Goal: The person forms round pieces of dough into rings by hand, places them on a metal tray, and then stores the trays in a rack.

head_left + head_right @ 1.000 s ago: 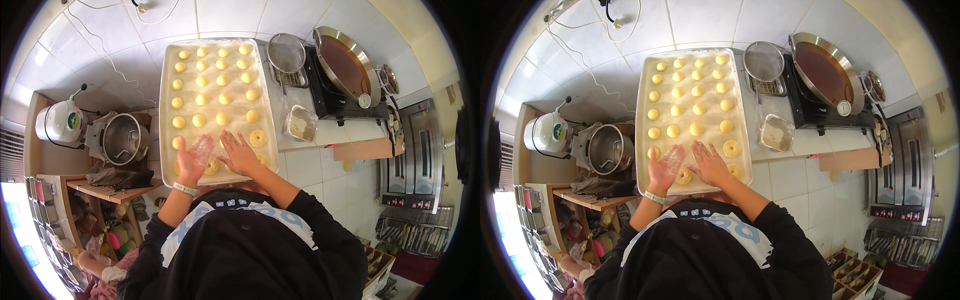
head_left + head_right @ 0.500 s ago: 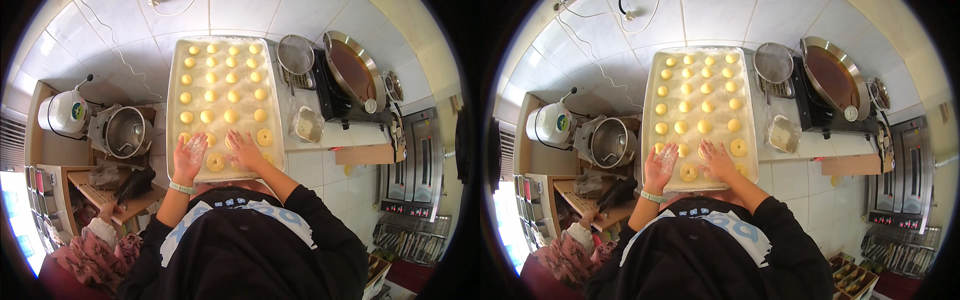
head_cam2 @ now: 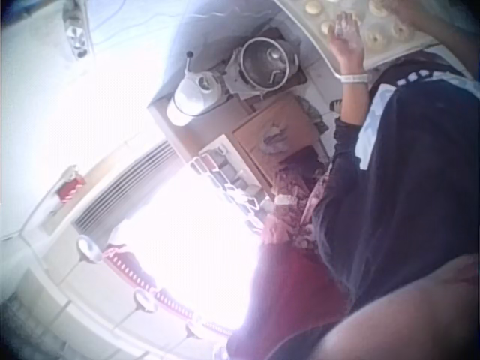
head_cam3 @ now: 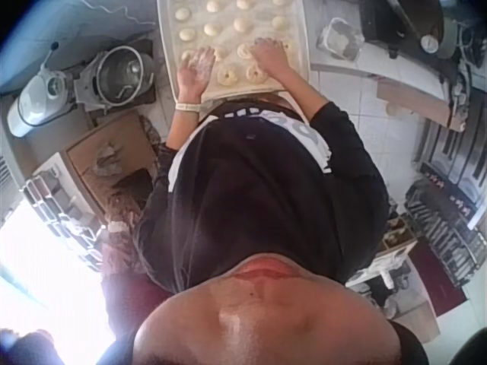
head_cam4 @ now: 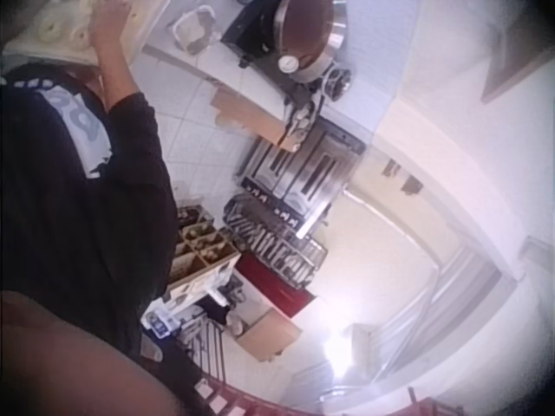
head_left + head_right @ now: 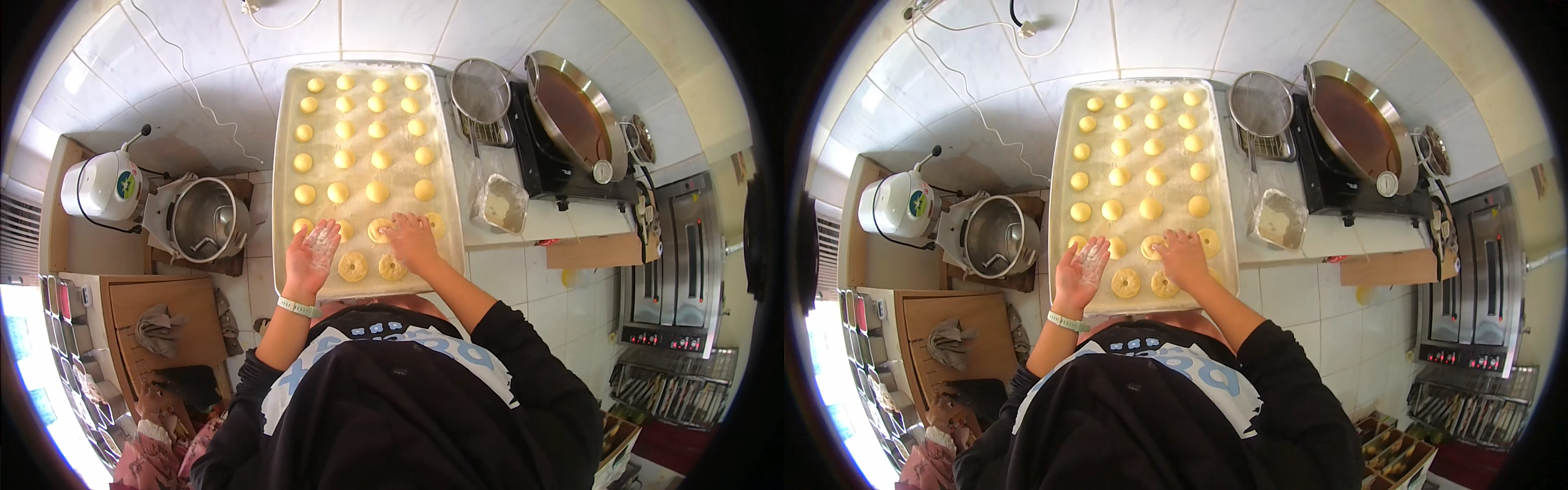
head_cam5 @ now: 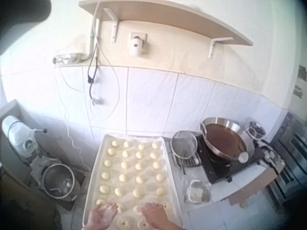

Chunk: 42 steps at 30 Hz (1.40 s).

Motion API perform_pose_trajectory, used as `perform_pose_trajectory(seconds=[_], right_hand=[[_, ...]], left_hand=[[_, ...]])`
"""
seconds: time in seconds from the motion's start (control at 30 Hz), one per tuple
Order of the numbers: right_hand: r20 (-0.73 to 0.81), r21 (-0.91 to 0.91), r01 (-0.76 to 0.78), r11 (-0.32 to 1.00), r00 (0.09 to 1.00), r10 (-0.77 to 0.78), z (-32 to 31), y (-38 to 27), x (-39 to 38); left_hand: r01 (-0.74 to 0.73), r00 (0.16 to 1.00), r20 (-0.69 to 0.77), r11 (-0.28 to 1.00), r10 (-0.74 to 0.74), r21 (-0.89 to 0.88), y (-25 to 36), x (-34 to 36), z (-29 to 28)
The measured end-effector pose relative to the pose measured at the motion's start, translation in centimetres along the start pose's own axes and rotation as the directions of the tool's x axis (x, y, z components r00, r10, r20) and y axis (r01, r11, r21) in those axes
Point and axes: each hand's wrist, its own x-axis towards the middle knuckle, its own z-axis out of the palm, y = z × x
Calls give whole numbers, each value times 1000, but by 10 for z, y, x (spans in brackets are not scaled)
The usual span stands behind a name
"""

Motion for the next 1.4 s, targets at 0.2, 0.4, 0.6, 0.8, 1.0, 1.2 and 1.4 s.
perform_pose_trajectory(seconds=[0.2,0.4,0.6,0.8,1.0,1.2,1.4], right_hand=[[11,-91,46,995,999,-46,2,-5,-3],[-95,-32,32,999,995,-35,30,0,0],[-139,426,-20,904,986,88,-6,-33,3],[-331,131,75,989,943,-27,-40,-56,-1],[-327,185,30,982,944,33,-55,-67,-2],[-321,267,53,962,946,37,-54,-69,-3],[-229,788,67,612,954,192,-52,-58,7]], left_hand=[[31,999,-30,996,-29,88,-9,3,-6],[232,971,-29,915,-236,332,-40,17,-33],[-13,999,47,806,-18,592,-57,-2,6],[-179,984,124,771,130,611,-58,2,7],[-284,945,291,809,147,514,-55,13,9],[-220,966,242,788,93,576,-52,5,16],[-299,942,322,672,95,678,-42,1,13]])
